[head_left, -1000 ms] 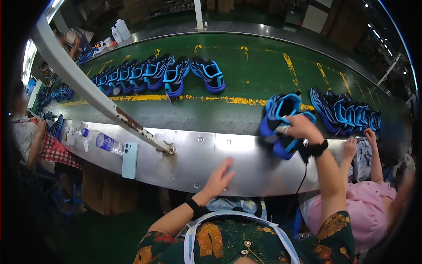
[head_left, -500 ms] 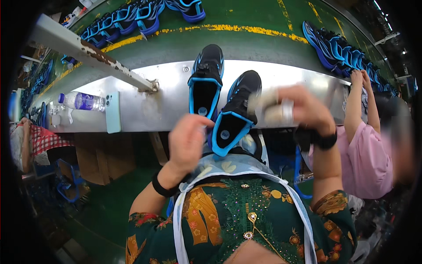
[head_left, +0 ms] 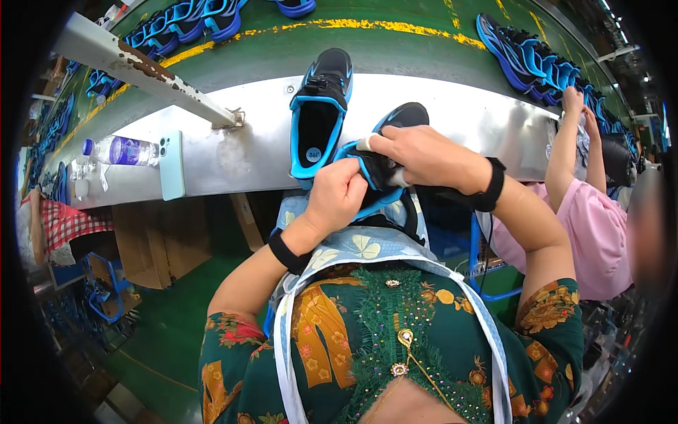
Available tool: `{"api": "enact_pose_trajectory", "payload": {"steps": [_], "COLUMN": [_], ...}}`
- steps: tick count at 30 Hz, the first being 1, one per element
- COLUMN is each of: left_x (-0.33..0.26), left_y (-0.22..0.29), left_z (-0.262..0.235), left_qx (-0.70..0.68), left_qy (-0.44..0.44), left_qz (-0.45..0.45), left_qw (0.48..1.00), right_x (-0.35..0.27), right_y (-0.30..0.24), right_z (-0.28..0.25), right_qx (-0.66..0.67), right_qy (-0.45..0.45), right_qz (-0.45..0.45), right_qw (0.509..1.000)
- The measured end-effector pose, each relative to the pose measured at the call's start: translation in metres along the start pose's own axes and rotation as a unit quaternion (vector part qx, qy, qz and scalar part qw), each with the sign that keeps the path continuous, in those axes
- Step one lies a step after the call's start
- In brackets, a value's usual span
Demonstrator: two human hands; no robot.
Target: Cleaning blue and black athletic shoes on an assembly line.
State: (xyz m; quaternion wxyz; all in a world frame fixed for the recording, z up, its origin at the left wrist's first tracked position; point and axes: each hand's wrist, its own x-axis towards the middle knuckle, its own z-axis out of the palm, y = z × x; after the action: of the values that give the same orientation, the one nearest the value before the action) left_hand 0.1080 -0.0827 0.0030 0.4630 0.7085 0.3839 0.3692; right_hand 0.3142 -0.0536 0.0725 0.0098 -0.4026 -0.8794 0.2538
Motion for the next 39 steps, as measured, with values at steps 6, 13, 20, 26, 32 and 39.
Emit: {"api": "enact_pose_trajectory", "payload": {"steps": [6,13,20,26,32,39], "left_x": [-0.022,-0.007,0.002,0.002,0.001,0.038], "left_y": [0.013,0.036,0.022,0.017,0.035,-0.063], "left_z": [-0.009,-0.016,-0.002,-0.003,-0.041,-0.060], "left_qx": [0.114,-0.135,-0.379,-0.325,0.046,0.192], "left_qy": [-0.088,-0.117,-0.098,-0.109,0.028,0.147], "left_qz": [0.106,-0.270,-0.350,-0.341,0.043,-0.096], "left_qw": [0.984,0.946,0.851,0.875,0.998,0.965], "right_x": [-0.003,0.003,-0.022,-0.022,0.000,0.114], "right_y": [0.015,0.007,0.018,-0.012,0.027,0.034], "right_z": [0.014,-0.010,0.000,0.033,-0.048,-0.037], "right_qx": [-0.003,-0.080,0.229,-0.011,0.129,0.112], "right_qy": [0.141,-0.007,0.095,0.268,0.056,-0.013], "right_qz": [0.027,-0.033,-0.023,0.059,0.056,-0.094], "right_qw": [0.990,0.996,0.968,0.962,0.988,0.989]}}
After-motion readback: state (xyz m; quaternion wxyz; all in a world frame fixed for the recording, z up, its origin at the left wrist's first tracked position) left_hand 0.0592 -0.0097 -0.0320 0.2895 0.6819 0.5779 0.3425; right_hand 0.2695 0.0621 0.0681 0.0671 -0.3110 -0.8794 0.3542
